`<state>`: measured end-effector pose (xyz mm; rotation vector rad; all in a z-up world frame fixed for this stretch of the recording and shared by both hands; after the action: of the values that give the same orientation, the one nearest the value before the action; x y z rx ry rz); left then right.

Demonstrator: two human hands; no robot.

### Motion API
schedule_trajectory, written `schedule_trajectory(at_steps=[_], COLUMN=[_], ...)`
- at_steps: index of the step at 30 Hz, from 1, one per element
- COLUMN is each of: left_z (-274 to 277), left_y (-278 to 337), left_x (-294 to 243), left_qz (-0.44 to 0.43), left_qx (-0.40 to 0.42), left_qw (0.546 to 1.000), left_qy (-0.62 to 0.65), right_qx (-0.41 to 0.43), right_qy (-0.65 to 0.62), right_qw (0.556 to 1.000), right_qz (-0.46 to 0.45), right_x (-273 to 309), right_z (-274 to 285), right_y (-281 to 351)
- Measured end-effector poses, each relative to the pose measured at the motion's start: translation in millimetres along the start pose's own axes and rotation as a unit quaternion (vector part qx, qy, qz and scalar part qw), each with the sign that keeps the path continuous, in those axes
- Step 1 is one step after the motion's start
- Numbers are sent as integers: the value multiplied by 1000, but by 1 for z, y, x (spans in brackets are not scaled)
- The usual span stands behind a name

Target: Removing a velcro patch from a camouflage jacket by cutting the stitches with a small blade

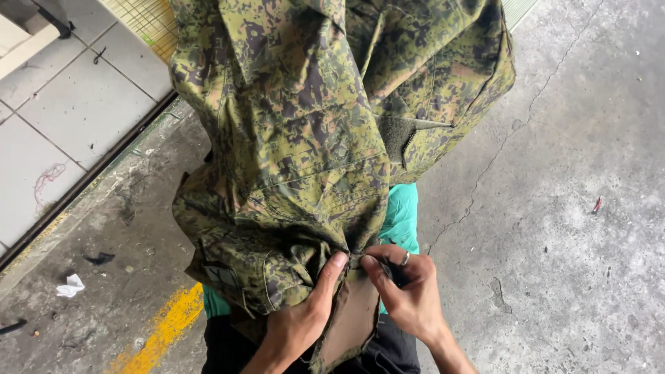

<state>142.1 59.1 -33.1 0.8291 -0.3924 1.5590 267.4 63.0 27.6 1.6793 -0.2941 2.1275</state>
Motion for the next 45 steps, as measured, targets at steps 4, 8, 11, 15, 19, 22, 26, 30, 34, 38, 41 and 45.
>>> schedule_trajectory(at_steps=[4, 8, 11, 15, 19, 22, 26, 30, 34, 38, 41, 45], left_z=[23, 24, 14, 24, 2, 8, 32, 28, 37, 38, 41, 36], left_y=[5, 28, 27, 30, 11, 12, 29, 28, 31, 31, 36, 37], left_x=[41, 84, 74, 81, 12, -2, 55, 55, 64, 69, 83, 75], left_qz=[147, 359, 326, 340, 5, 30, 258, 274, 269, 291, 320, 306], left_qx=[-129, -252, -211, -236, 89, -24, -173, -139, -185, -204, -226, -175], left_qw=[962, 812, 825, 826, 950, 993, 908, 899, 898, 883, 857, 862], left_qy=[189, 384, 411, 382, 298, 113, 281, 311, 296, 307, 335, 364], right_qx=[-25, -29, 24, -22, -50, -37, -36, -36, -26, -26, -25, -29], right_qy=[111, 158, 113, 159, 279, 359, 454, 460, 457, 457, 456, 463], right_qw=[990, 977, 990, 981, 943, 882, 814, 812, 814, 818, 821, 817], right_qz=[81, 139, 85, 113, 176, 304, 361, 359, 357, 347, 343, 341], right_x=[14, 20, 13, 30, 59, 84, 90, 90, 90, 89, 89, 91], right_z=[4, 3, -3, 0, 6, -6, -19, -22, -24, -23, -23, -23], right_y=[1, 2, -7, 5, 22, 26, 27, 24, 25, 25, 25, 24])
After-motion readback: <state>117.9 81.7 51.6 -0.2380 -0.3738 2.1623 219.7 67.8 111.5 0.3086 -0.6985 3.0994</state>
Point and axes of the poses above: each hand's wrist, its own y-axis away from the middle knuckle, its own z-axis out of the back of the hand, x = y × z, the point moved 7 cm from there along -y, towards the middle knuckle
